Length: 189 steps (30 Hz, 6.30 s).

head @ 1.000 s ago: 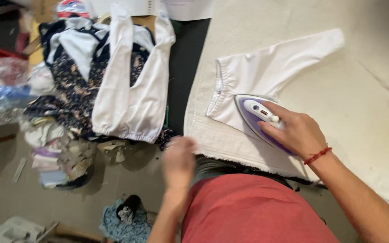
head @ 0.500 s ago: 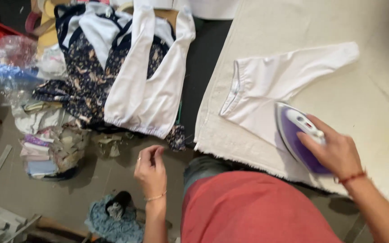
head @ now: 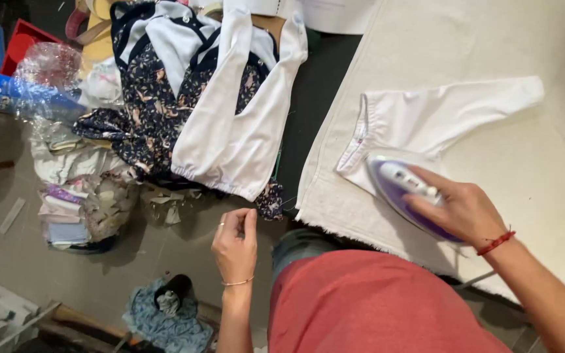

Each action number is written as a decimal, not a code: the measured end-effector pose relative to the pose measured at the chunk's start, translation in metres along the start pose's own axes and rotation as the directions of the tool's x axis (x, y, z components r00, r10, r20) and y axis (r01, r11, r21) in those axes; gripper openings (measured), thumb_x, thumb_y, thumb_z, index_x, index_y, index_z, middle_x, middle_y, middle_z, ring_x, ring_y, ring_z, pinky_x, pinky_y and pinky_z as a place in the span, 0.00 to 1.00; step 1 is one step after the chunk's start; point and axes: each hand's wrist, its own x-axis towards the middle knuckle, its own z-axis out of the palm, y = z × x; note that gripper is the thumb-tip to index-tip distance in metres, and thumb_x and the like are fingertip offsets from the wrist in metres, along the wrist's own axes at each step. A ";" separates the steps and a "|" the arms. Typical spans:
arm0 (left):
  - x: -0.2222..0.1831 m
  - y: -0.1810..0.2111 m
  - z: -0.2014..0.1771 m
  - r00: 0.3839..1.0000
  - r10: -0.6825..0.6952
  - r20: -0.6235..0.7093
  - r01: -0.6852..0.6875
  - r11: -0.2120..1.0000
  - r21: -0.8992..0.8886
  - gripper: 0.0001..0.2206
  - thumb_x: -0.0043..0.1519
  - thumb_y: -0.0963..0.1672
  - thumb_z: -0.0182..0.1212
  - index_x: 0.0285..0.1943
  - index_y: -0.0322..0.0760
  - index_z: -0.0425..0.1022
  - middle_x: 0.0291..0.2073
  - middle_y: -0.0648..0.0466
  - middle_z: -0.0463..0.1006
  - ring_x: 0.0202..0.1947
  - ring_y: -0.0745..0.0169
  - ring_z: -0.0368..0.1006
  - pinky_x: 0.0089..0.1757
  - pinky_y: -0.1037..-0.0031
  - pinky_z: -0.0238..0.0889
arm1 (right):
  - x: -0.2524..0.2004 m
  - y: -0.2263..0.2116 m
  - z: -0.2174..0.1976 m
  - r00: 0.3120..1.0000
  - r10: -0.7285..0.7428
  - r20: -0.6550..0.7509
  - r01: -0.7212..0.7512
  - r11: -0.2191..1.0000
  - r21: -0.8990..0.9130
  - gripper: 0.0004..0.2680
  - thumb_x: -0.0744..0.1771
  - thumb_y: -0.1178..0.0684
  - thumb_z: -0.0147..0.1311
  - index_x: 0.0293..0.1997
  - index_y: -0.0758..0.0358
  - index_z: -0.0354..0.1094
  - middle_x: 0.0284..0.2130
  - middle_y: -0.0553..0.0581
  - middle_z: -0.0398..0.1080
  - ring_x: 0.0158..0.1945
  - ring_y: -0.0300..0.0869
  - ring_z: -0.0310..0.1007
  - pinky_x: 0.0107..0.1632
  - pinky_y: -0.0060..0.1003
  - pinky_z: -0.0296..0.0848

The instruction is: Iron and fold baby clothes on a pressing table

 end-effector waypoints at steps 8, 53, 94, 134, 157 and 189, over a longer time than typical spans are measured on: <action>0.007 0.010 -0.002 0.997 0.075 -0.008 -0.075 0.996 -0.051 0.02 0.55 0.40 0.54 0.33 0.40 0.70 0.29 0.58 0.68 0.20 0.69 0.62 0.30 0.77 0.60 | 0.002 -0.004 0.012 0.995 0.025 -0.096 -0.019 0.997 0.070 0.18 0.57 0.43 0.52 0.53 0.35 0.61 0.16 0.55 0.67 0.16 0.38 0.53 0.27 0.33 0.56; 0.082 0.214 0.062 0.604 0.722 0.337 -0.697 0.683 -0.216 0.07 0.56 0.42 0.45 0.40 0.45 0.66 0.23 0.54 0.72 0.26 0.55 0.70 0.24 0.66 0.57 | -0.039 0.143 -0.008 0.955 -0.025 0.297 -0.122 0.875 0.468 0.09 0.59 0.46 0.52 0.28 0.58 0.75 0.19 0.48 0.70 0.22 0.35 0.63 0.27 0.27 0.58; -0.037 0.199 0.222 0.120 0.480 0.869 -0.988 0.140 0.059 0.51 0.40 0.70 0.38 0.66 0.42 0.33 0.64 0.51 0.31 0.64 0.50 0.26 0.56 0.50 0.29 | -0.057 0.125 0.034 0.825 0.279 -0.491 0.149 0.732 0.665 0.24 0.61 0.63 0.46 0.63 0.62 0.41 0.52 0.63 0.57 0.41 0.47 0.67 0.32 0.37 0.70; 0.013 0.113 0.151 0.816 0.394 0.424 -0.429 0.903 -0.014 0.25 0.36 0.45 0.57 0.45 0.42 0.60 0.61 0.49 0.48 0.63 0.52 0.40 0.52 0.38 0.27 | 0.037 0.033 -0.033 0.998 0.011 -0.061 -0.020 0.990 -0.141 0.19 0.56 0.38 0.50 0.52 0.27 0.57 0.36 0.43 0.70 0.36 0.48 0.70 0.35 0.38 0.65; 0.013 0.107 0.161 0.839 0.433 0.330 -0.455 0.890 -0.013 0.23 0.36 0.45 0.49 0.44 0.47 0.56 0.62 0.48 0.47 0.63 0.55 0.42 0.53 0.42 0.18 | 0.083 0.016 -0.032 0.957 0.083 -0.279 -0.033 0.984 0.178 0.20 0.57 0.40 0.54 0.53 0.37 0.59 0.39 0.56 0.68 0.43 0.54 0.66 0.44 0.45 0.66; 0.126 0.111 0.210 0.881 0.179 0.437 -0.275 0.947 0.166 0.18 0.42 0.51 0.67 0.32 0.45 0.62 0.31 0.51 0.66 0.33 0.47 0.64 0.32 0.60 0.55 | -0.003 0.110 -0.040 0.978 0.209 -0.014 -0.210 0.976 -0.055 0.20 0.56 0.36 0.49 0.53 0.26 0.57 0.31 0.51 0.73 0.27 0.45 0.73 0.33 0.34 0.67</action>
